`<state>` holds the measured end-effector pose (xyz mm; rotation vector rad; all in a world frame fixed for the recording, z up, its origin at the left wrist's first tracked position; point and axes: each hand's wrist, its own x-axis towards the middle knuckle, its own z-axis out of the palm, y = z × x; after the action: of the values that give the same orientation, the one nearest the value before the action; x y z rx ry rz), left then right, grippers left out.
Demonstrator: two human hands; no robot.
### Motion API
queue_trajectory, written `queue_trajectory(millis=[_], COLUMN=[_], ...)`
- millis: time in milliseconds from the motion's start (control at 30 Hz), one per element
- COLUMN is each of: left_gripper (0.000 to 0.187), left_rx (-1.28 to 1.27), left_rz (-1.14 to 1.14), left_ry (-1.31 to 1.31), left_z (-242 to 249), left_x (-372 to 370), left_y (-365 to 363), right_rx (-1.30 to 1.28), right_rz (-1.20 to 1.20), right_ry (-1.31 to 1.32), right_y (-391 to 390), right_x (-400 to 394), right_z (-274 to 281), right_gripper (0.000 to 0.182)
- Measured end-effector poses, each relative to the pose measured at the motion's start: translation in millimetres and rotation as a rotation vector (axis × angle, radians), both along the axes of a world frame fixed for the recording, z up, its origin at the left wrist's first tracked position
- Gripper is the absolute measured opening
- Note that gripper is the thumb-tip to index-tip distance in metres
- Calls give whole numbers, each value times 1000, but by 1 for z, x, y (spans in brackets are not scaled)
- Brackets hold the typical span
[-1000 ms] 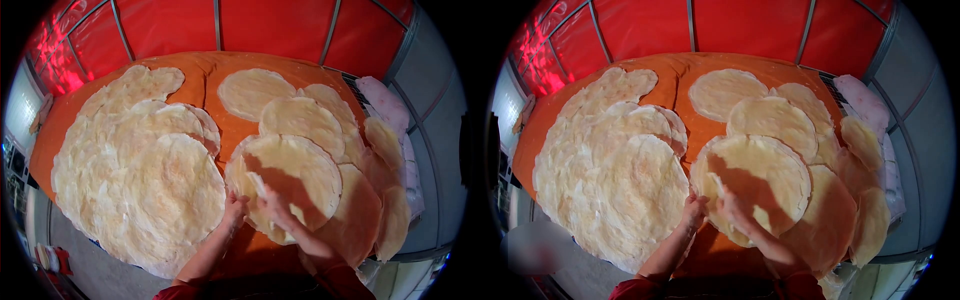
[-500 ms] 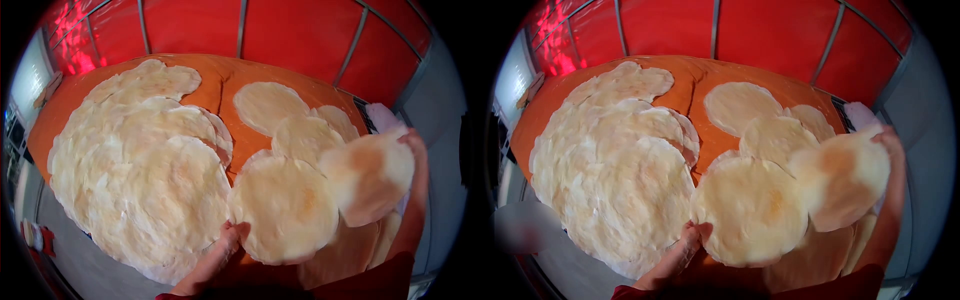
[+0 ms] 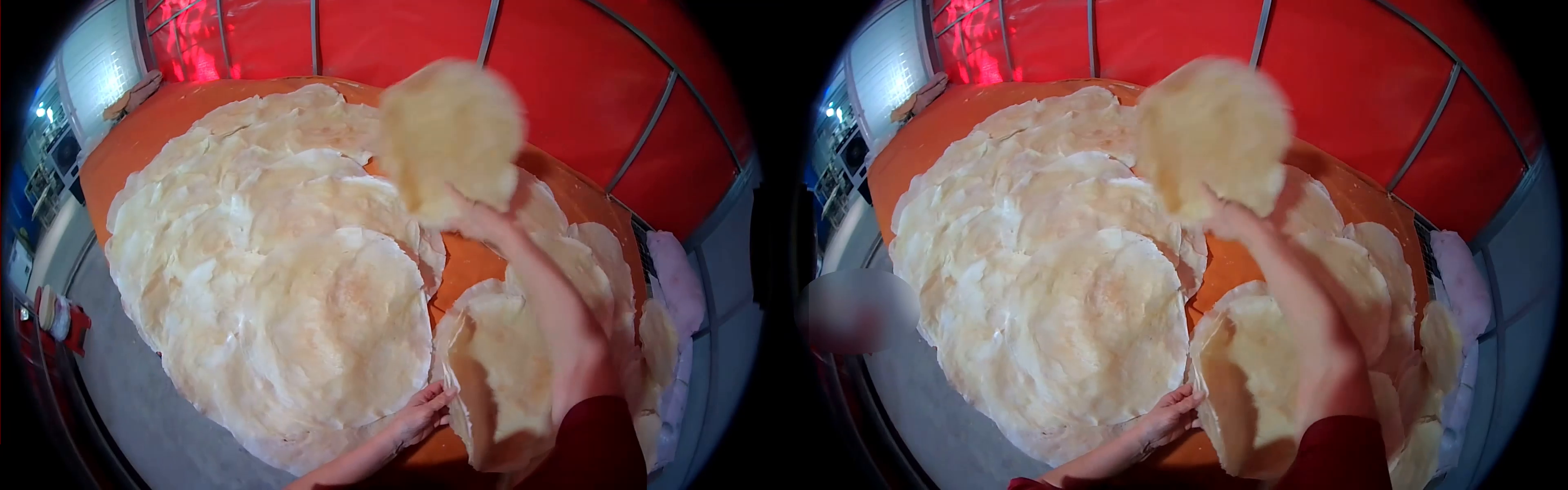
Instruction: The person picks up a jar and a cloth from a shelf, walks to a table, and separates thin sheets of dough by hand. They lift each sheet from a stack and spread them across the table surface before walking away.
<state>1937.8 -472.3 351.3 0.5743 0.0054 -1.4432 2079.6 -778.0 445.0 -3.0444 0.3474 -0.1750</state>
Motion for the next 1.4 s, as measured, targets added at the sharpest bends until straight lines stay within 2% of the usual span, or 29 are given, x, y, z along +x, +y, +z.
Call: queue_trajectory(millis=[67, 100, 167, 233, 267, 300, 367, 400, 467, 533, 567, 600, 667, 833, 933, 967, 1000, 1033, 1067, 1100, 1133, 1167, 1267, 1300, 1400], left_gripper=[13, 12, 11, 14, 17, 24, 23, 22, 21, 23, 23, 23, 23, 22, 19, 19, 19, 19, 19, 22, 26, 27, 32, 34, 41], left_rx=[0, -17, -31, -93, -114, 79, 68, 88, 138, 149, 182, 212, 231, 326, 323, 310, 313, 317, 323, 269, 233, 198, 117, 95, 51], left_rz=[1, 8, 9, -5, -22, 20, 21, 46, 159, 140, 135, 135, 165, 176, 168, 179, 171, 166, 160, 173, 123, 130, 123, 113, 54], left_ry=[-62, -64, -70, -19, 14, 14, -25, -55, -154, -184, -200, -215, -210, -186, -262, -237, -225, -214, -205, -185, -187, -208, -234, -211, -236], left_z=[-6, -4, 5, 0, 10, 22, -5, -6, -4, 5, 2, -2, -7, 9, -11, -7, 2, 13, 16, 1, -10, -14, 0, 5, 0], left_x=[-1, -1, 0, 3, 3, 0, -3, -4, -3, 5, 7, 9, 9, 7, 6, 6, 6, 6, 9, 8, 8, 8, 13, 14, 15], left_y=[-5, -8, -11, -14, -14, -15, -20, -22, -19, -10, -6, -4, -2, -3, -5, -6, -6, -5, -6, -5, -4, -2, 4, 5, 3], right_rx=[363, 405, 341, 185, 391, 594, 1149, 1253, 1564, 1906, 2004, 1909, 1540, 636, 174, 3, -115, -344, -261, -387, -318, -451, -409, -208, 30], right_rz=[-103, 78, -33, 118, 4, -111, -496, -743, -711, -619, -694, -727, -788, -824, -752, -705, -767, -657, -448, -431, -430, -454, -369, -357, -251], right_ry=[85, -46, 286, -25, -64, -130, 37, -180, -69, -376, -307, -299, -298, -252, -176, -153, -157, -233, -308, -301, -130, -138, 38, 8, 48], right_y=[54, 73, 117, 146, 147, 149, 142, 146, 118, 107, 85, 67, 28, -72, -101, -107, -96, -88, -89, -99, -107, -72, -29, -20, -4], right_x=[-39, -69, -135, -200, -220, -240, -277, -283, -299, -309, -327, -343, -372, -408, -360, -331, -287, -247, -213, -167, -125, -83, 11, 24, 33], right_z=[14, 6, 25, -9, -27, -44, -71, -78, -84, -50, -50, -35, 19, 188, 265, 281, 290, 289, 281, 269, 260, 240, 158, 123, 19], right_gripper=[76, 81, 86, 79, 71, 64, 50, 34, 47, 34, 35, 34, 33, 29, 26, 25, 21, 19, 19, 21, 25, 29, 22, 21, 32])
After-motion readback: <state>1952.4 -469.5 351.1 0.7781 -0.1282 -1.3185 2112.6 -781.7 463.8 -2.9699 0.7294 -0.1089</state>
